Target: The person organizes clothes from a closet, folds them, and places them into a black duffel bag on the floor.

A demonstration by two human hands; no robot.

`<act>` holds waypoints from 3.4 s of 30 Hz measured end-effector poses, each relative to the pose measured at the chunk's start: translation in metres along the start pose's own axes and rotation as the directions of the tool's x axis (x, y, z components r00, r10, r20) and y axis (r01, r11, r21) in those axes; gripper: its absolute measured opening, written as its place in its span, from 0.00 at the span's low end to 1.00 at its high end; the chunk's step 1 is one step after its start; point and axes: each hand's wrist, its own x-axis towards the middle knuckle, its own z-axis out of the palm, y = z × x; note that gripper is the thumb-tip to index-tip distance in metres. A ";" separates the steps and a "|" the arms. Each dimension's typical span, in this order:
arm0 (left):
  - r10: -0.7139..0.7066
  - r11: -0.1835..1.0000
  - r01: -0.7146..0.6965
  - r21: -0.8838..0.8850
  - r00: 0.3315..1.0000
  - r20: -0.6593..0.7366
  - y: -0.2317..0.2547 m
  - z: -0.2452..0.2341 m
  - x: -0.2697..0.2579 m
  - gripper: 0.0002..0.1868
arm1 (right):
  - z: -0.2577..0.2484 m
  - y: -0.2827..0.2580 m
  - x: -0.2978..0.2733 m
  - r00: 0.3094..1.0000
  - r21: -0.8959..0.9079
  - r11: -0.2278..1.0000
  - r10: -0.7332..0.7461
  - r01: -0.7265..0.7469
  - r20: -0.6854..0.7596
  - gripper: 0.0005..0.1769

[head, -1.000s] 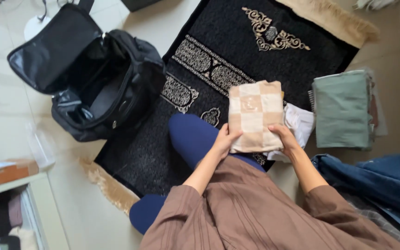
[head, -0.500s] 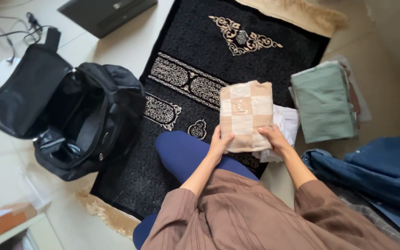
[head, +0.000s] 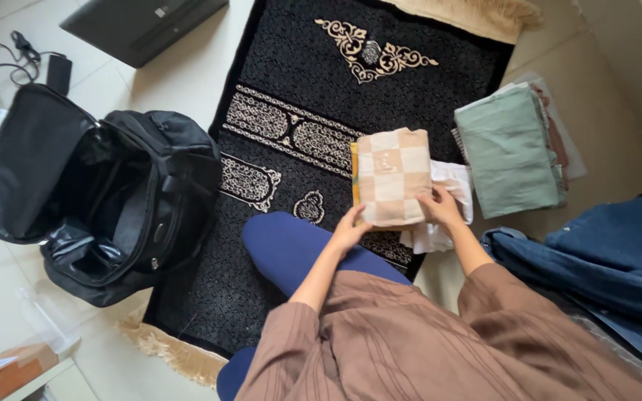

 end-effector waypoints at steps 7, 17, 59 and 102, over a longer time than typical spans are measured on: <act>0.005 0.985 -0.002 -0.173 1.000 0.022 0.003 -0.003 -0.013 0.28 | -0.001 0.024 0.010 0.958 -0.299 0.924 -0.275 0.239 -0.086 0.39; -0.001 0.932 -0.006 -0.363 1.000 -0.017 0.000 -0.008 -0.016 0.25 | 0.020 0.017 -0.015 0.900 -0.409 0.859 -0.402 0.308 -0.169 0.39; -0.053 0.613 -0.542 -0.575 0.698 -0.714 0.066 -0.121 -0.216 0.21 | 0.158 -0.115 -0.046 0.753 -0.027 0.869 -0.411 0.493 0.514 0.23; -0.657 0.260 -0.966 0.001 -0.177 -0.733 -0.152 -0.030 -0.493 0.17 | 0.477 0.001 -0.354 0.055 -0.352 0.763 0.386 0.542 0.921 0.14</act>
